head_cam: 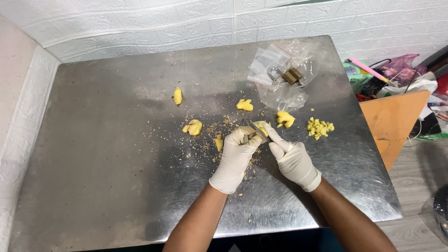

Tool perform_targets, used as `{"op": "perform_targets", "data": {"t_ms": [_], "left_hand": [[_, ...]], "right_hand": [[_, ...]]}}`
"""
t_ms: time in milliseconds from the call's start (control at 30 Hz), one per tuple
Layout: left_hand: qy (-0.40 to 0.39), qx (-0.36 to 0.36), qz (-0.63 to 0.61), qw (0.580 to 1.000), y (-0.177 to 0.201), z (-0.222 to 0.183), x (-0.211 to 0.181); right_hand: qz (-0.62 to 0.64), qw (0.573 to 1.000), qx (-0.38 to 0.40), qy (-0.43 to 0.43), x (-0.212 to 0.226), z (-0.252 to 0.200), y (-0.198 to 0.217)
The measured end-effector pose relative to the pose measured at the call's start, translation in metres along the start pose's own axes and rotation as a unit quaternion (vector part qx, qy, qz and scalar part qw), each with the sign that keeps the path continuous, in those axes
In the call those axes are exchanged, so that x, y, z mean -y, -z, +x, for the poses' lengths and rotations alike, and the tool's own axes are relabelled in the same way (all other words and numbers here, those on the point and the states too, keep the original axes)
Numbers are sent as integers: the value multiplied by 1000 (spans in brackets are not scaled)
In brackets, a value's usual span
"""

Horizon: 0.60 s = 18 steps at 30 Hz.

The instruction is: Cutting small yellow vegetable pieces into tiny bits using a knife on a stainless steel table.

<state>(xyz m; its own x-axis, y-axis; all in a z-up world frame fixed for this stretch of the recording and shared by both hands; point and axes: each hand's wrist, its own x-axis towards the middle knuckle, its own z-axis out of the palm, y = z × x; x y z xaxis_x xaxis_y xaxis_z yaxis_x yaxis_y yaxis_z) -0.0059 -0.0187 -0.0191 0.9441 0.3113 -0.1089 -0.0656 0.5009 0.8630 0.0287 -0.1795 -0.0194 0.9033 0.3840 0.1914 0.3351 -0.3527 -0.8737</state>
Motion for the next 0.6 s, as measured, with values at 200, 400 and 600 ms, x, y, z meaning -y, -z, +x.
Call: {"op": "perform_targets", "data": {"t_ms": [200,400,600], "left_hand": [[31,0,-22,999,-13,-7,-22],[47,7,-56,997,8,1,27],[124,-3,-92,988,0,3,7]], "right_hand": [[-84,996,-6,12,-13,1,4],[-149,988,-19,35,-4,4,4],[-68,997,-23,10,3,5,7]]}}
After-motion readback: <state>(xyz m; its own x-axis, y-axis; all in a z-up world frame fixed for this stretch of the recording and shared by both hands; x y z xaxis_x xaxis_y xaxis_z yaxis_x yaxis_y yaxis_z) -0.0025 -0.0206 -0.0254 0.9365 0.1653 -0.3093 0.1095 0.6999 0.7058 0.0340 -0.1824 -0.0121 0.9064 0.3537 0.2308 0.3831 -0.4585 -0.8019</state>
